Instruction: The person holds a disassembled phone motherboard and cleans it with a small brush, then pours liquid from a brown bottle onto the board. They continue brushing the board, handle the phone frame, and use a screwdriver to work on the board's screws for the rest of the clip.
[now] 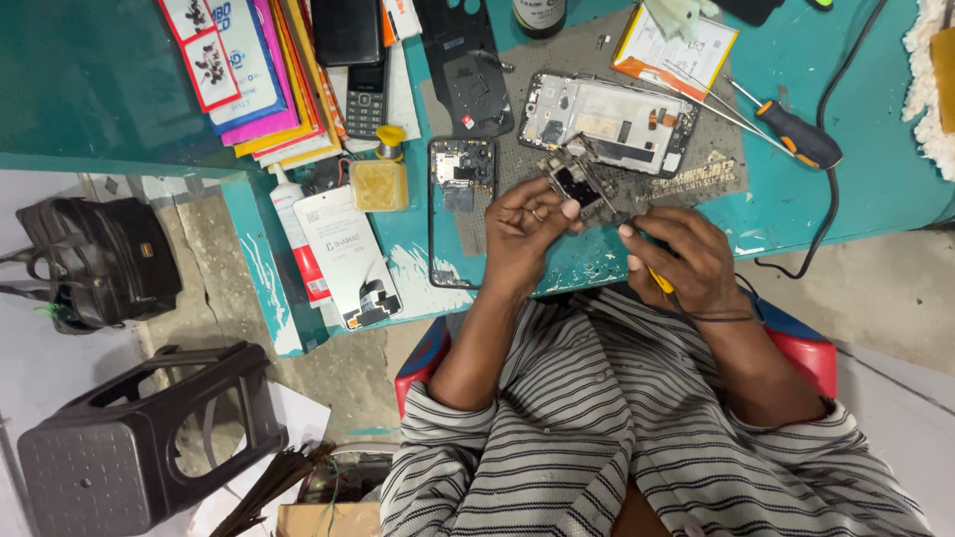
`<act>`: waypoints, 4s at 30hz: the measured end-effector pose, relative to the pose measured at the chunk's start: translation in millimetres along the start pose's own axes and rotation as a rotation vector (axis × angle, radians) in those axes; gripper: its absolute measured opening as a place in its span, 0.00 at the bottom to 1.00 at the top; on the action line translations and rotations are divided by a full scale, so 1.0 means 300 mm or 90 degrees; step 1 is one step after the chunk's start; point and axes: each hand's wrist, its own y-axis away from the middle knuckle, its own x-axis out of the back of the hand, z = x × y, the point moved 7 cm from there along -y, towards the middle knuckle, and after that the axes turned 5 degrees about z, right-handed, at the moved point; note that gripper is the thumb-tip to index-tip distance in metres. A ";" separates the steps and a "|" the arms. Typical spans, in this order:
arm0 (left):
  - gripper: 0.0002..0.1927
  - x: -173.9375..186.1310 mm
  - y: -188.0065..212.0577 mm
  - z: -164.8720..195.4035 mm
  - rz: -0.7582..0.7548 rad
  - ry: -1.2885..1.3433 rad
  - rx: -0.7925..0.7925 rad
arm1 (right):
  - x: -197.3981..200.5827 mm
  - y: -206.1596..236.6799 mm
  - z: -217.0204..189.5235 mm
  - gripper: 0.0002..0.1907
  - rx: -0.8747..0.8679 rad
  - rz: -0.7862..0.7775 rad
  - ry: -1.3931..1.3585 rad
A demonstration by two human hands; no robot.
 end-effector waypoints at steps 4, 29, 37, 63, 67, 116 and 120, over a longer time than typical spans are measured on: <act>0.19 -0.004 -0.002 0.006 0.004 0.034 -0.005 | 0.000 0.009 -0.003 0.16 0.014 0.005 0.015; 0.15 -0.040 -0.004 0.055 0.045 0.011 -0.007 | 0.009 0.011 -0.015 0.16 0.029 0.007 0.020; 0.16 -0.048 0.001 0.053 0.026 -0.013 -0.020 | 0.006 0.015 -0.005 0.13 0.016 0.014 0.017; 0.16 -0.011 0.009 0.005 -0.006 -0.029 -0.022 | -0.008 0.007 0.009 0.15 -0.018 -0.027 0.011; 0.09 -0.010 -0.001 0.013 0.017 -0.002 -0.030 | 0.023 0.039 0.012 0.11 0.007 0.055 -0.045; 0.28 -0.121 0.006 0.119 0.009 -0.058 -0.010 | 0.013 -0.019 -0.006 0.12 -0.027 -0.001 0.007; 0.28 -0.122 0.006 0.116 0.013 -0.045 -0.008 | 0.010 -0.013 -0.004 0.12 -0.027 -0.004 0.005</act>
